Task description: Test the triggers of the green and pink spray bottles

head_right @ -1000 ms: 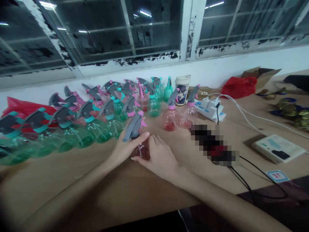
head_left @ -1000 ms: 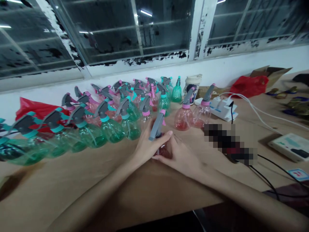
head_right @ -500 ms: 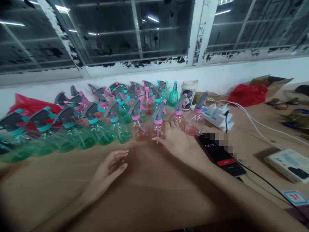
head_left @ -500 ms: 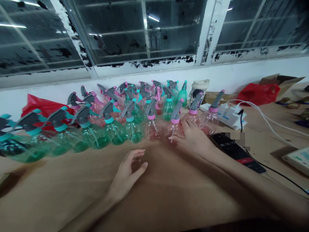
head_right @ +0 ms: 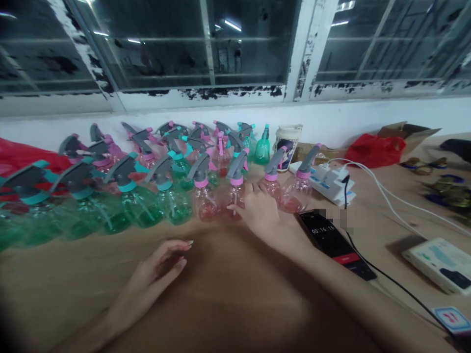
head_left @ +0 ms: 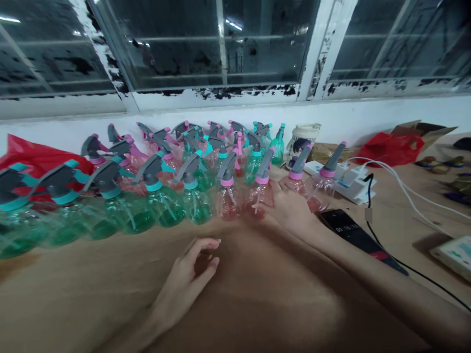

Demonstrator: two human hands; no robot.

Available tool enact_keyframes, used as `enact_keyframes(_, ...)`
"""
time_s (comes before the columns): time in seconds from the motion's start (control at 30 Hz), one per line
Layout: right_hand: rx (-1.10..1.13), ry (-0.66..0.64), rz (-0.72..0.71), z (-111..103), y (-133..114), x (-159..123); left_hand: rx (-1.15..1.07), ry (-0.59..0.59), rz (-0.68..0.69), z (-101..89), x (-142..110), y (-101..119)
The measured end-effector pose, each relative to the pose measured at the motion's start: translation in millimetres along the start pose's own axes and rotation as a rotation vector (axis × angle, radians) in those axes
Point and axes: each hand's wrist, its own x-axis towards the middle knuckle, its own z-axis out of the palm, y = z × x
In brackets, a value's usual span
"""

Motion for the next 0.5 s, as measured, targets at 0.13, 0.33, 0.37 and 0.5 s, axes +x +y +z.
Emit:
enact_keyframes(0.13, 0.01, 0.006, 0.004, 1, -1, -1, 0.017, -0.037, -0.02, 3.7, 2, 7)
enact_keyframes(0.33, 0.077, 0.145, 0.019, -16, 16, -27, 0.017, -0.049, -0.031, 5.6, -1, 9)
enact_keyframes(0.37, 0.089, 0.168, 0.043, -20, 22, -32, 0.01, -0.048, -0.032, 6.1, 0, 9)
enact_keyframes(0.5, 0.094, 0.225, 0.153, -33, 48, -37, -0.017, -0.05, -0.012, 10.1, 4, 14)
